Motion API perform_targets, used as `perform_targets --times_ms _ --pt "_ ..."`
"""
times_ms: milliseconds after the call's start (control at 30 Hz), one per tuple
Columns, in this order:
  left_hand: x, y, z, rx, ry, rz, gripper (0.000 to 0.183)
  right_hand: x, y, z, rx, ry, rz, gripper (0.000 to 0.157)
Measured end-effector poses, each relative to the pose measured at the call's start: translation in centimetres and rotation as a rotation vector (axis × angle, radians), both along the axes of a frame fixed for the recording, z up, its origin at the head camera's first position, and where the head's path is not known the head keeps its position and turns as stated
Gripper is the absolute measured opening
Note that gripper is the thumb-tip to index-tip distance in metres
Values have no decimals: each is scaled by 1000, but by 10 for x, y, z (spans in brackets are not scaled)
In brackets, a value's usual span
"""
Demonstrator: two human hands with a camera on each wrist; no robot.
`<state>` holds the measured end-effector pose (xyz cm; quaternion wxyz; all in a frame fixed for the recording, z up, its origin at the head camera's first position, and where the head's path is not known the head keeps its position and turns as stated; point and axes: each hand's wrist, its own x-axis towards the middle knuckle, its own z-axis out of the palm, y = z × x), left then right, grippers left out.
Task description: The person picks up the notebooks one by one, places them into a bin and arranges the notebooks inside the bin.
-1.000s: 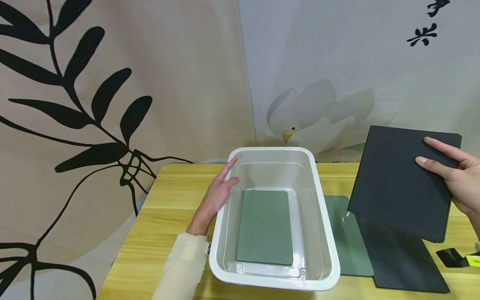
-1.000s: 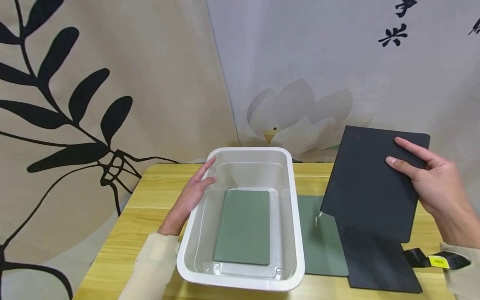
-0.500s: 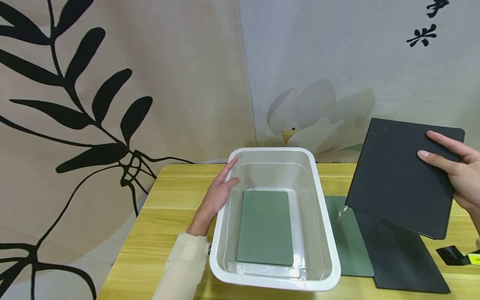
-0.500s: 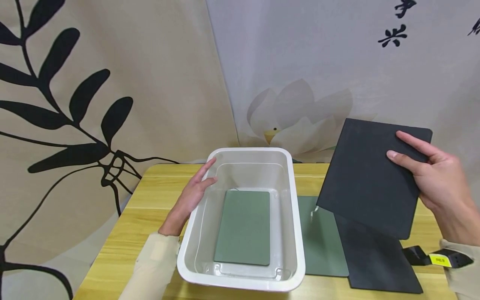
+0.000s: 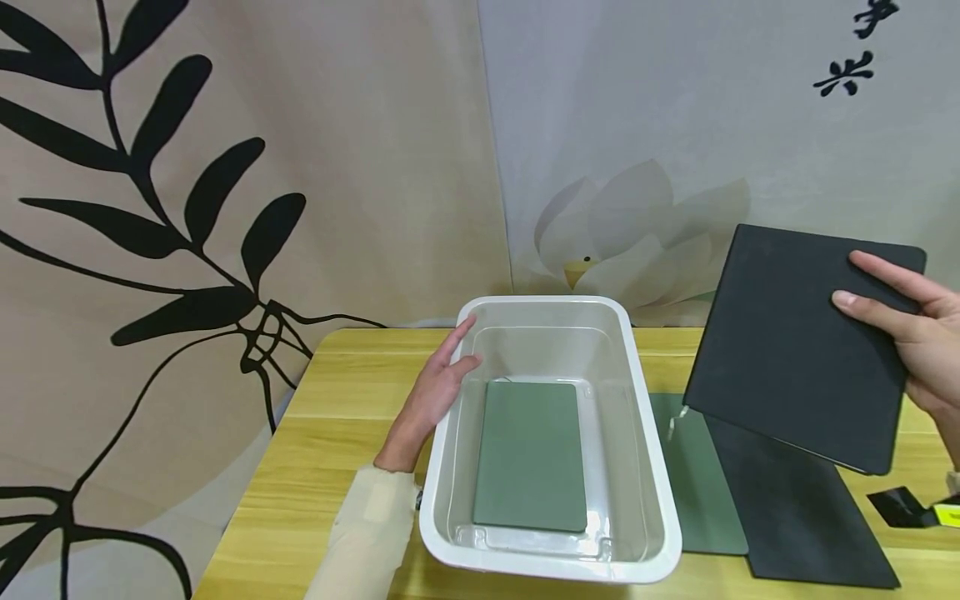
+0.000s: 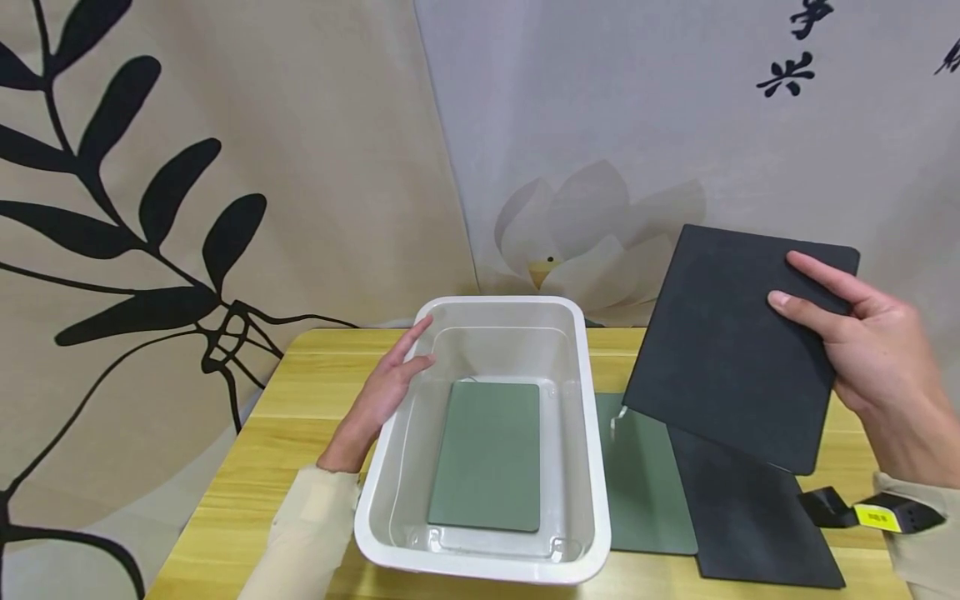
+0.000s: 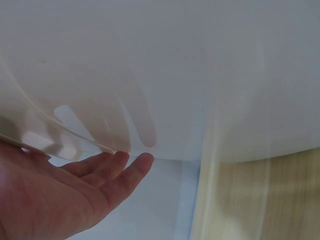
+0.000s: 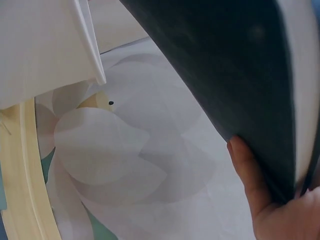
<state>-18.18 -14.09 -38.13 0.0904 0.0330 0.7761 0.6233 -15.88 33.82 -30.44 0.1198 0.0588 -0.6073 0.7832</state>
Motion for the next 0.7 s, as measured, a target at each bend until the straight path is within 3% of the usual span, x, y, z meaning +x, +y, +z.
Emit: perform_targets --times_ms 433,700 --pt "-1 0 -1 10 -4 -2 55 -3 -12 8 50 -55 -53 53" --pt "-1 -1 -1 9 -8 -2 55 -4 -19 11 72 -87 -44 57"
